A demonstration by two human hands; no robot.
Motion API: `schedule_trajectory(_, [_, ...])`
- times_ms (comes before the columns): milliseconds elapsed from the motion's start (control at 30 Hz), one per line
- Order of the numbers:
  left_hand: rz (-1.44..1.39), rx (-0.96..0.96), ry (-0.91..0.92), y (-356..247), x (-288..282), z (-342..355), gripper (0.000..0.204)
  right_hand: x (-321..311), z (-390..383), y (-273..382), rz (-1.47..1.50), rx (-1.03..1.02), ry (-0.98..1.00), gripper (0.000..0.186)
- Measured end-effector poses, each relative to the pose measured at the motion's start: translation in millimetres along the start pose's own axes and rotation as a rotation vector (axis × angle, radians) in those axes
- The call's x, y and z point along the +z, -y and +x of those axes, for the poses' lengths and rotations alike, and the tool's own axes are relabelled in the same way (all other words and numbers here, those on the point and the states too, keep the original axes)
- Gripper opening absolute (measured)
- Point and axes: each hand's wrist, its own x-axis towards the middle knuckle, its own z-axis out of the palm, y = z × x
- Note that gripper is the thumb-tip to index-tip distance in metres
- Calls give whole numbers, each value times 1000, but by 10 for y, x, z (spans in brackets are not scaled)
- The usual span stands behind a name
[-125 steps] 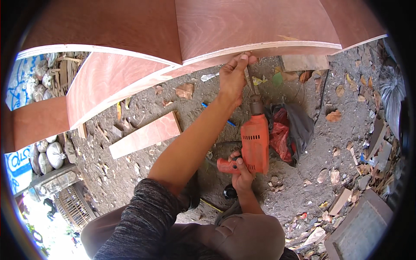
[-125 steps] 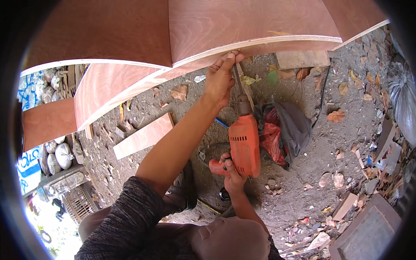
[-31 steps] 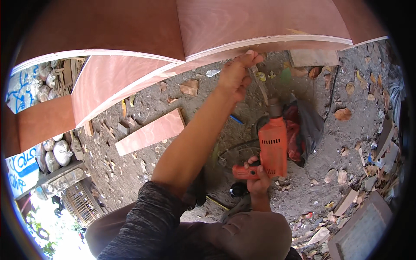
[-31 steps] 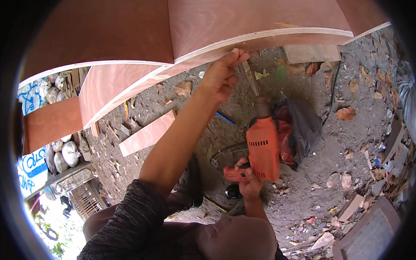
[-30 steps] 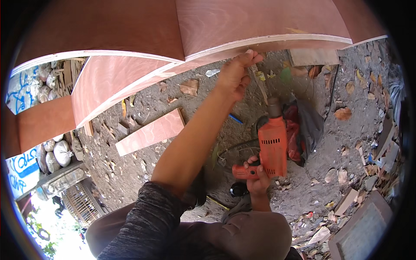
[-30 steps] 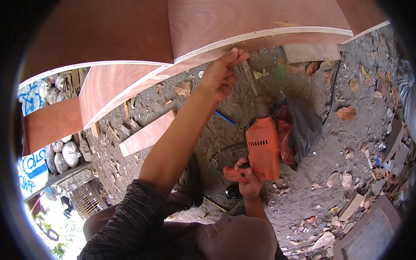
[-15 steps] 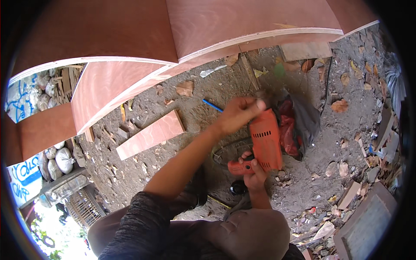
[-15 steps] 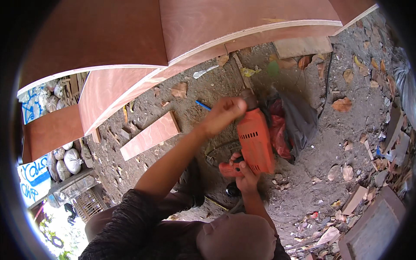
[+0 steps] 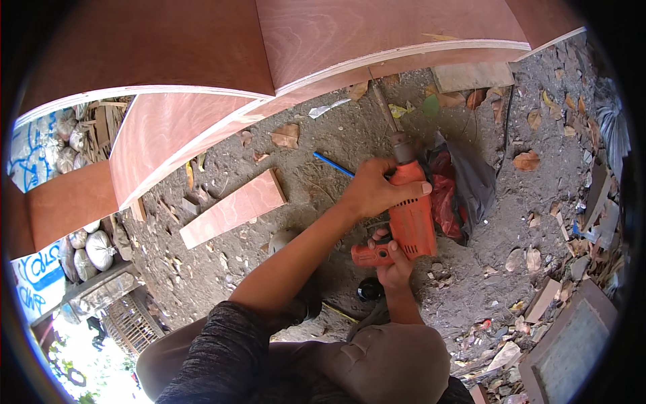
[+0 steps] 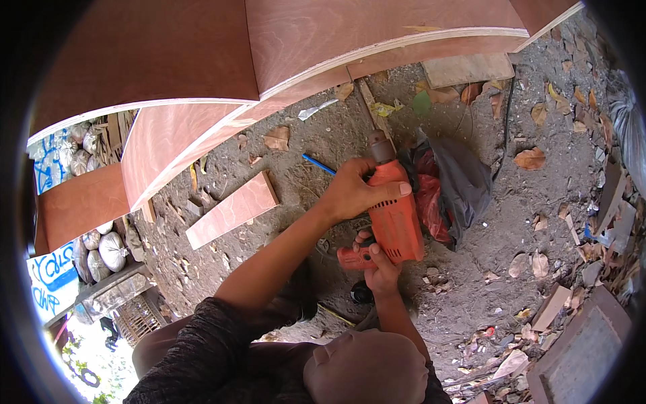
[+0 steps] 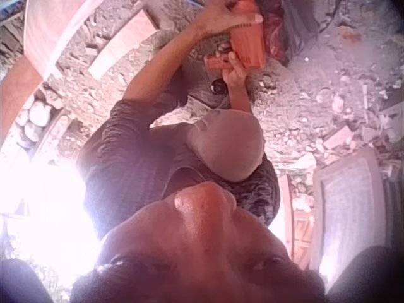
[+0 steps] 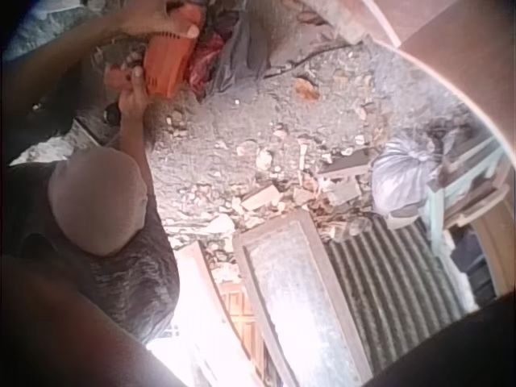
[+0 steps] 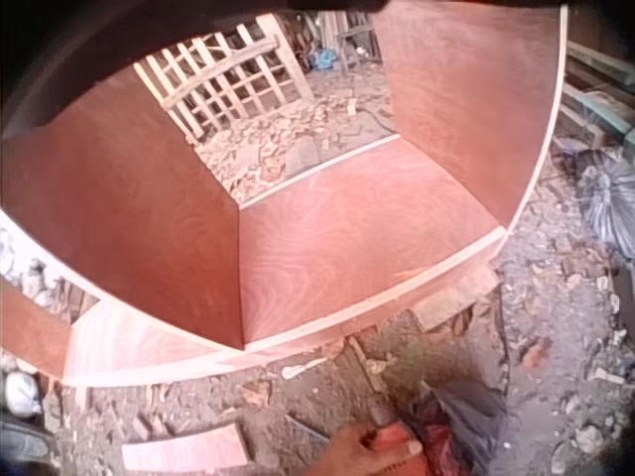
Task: The person constructs a wooden shelf unit by measuring a piece of wood with a tape measure, marking it with a pencil, and using a power drill to drive a screw into the frame.
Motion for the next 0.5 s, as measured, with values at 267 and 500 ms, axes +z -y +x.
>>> schedule_trajectory(267, [33, -14, -22, 10, -22, 6, 60, 27, 14, -11, 0, -7, 6, 44])
schedule_trajectory(500, [32, -2, -2, 8, -49, 2, 56, 38, 23, -26, -2, -12, 7, 43])
